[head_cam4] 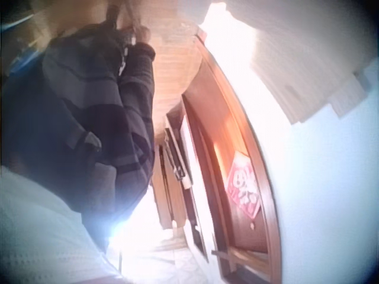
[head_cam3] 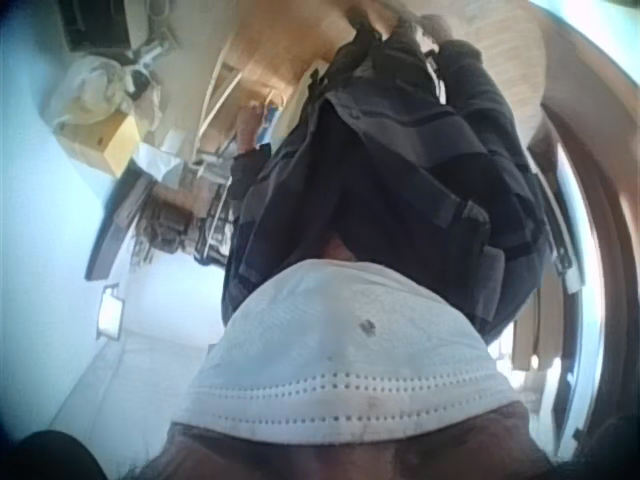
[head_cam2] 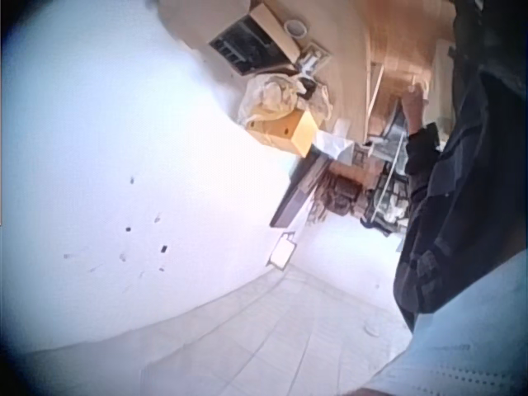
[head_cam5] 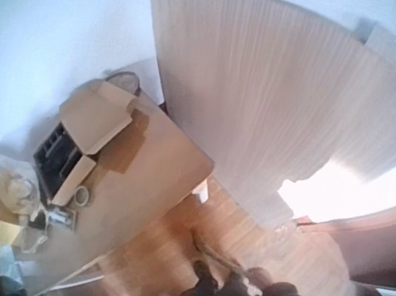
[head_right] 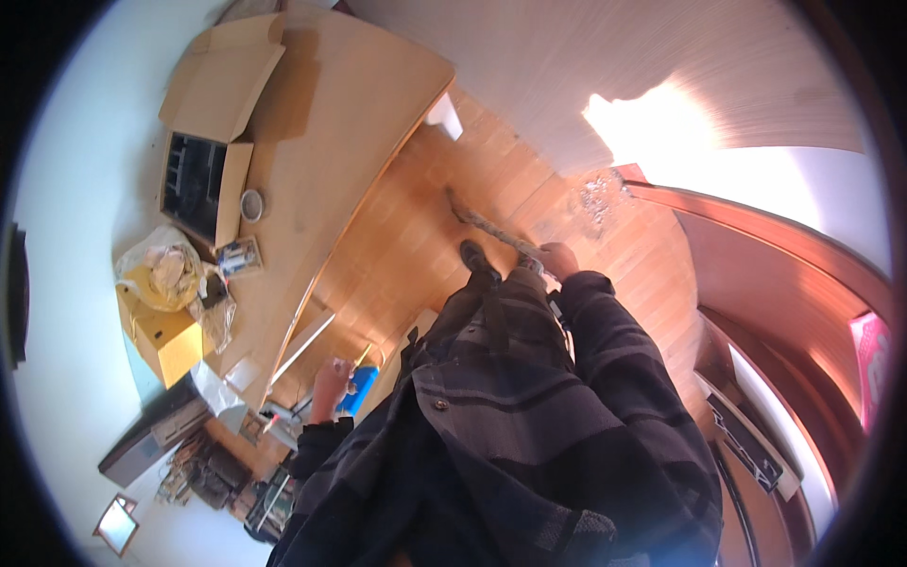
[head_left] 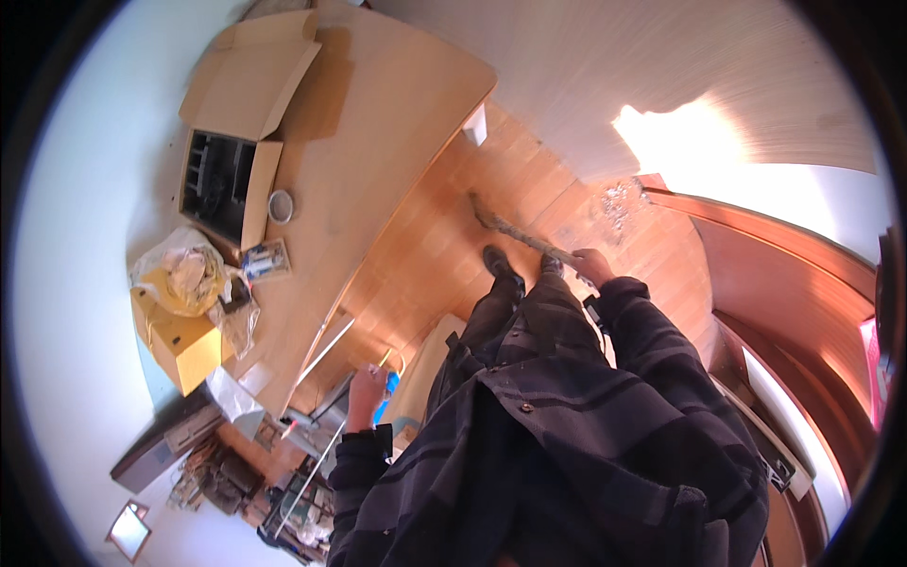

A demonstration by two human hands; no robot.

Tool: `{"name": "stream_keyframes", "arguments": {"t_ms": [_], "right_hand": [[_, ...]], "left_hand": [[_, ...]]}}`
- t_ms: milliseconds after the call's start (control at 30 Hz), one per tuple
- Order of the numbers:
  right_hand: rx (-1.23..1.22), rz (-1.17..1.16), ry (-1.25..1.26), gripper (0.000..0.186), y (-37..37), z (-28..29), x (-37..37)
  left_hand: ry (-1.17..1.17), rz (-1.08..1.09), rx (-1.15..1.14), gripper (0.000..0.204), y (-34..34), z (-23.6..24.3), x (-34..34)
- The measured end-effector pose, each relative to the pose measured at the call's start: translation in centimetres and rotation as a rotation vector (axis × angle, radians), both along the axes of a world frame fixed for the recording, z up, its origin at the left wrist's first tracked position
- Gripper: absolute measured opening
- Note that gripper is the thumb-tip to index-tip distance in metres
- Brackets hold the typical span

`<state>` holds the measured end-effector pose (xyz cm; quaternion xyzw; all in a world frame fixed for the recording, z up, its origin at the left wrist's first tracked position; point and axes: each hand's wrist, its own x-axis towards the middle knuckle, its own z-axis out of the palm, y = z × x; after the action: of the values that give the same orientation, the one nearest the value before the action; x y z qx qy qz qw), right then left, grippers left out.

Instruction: The person sweeps debris on a wooden floor using a broom and dustpan, then carries the collected debris outside and deposits it into a bag. The person returns inside, moves a washing machine and a wooden cabinet to sweep underneath them, and continues sweeping the floor.

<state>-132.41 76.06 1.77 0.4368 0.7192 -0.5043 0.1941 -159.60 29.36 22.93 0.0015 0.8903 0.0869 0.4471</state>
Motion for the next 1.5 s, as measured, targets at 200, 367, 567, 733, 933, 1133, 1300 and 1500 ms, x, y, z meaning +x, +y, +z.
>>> {"name": "stream_keyframes", "arguments": {"t_ms": [200,367,567,733,933,1133,1300,1500], "right_hand": [[0.185,-0.185,-0.076,0.027,5.7,4.9,2.4],[0.169,-0.421,0.063,0.038,7.1,7.9,4.5],[-0.011,-0.579,0.006,0.037,9.0,8.2,-0.1],[0.104,-0.376,0.022,0.040,14.4,8.7,-8.5],[-0.022,-0.282,0.141,0.038,22.6,6.8,-22.8],[-0.303,-0.289,0.100,0.043,27.5,3.3,-39.0],[-0.397,-0.329,0.179,0.042,28.2,0.7,-49.3],[-0.199,-0.190,0.272,0.034,28.6,-2.1,-57.5]], "left_hand": [[0.305,-0.280,0.154,0.039,9.7,-2.8,-11.1],[0.393,-0.382,0.068,0.042,19.5,-3.0,-20.5],[0.373,-0.441,-0.001,0.060,29.5,-4.6,-29.0],[0.286,-0.567,-0.100,0.081,33.0,-3.7,-30.6],[0.152,-0.532,-0.228,0.092,35.2,-2.5,-30.9],[0.181,-0.491,-0.201,0.091,35.2,-2.2,-30.7],[0.149,-0.455,-0.244,0.090,35.2,-2.4,-30.7],[0.141,-0.369,-0.250,0.082,36.0,-2.3,-30.8]]}}
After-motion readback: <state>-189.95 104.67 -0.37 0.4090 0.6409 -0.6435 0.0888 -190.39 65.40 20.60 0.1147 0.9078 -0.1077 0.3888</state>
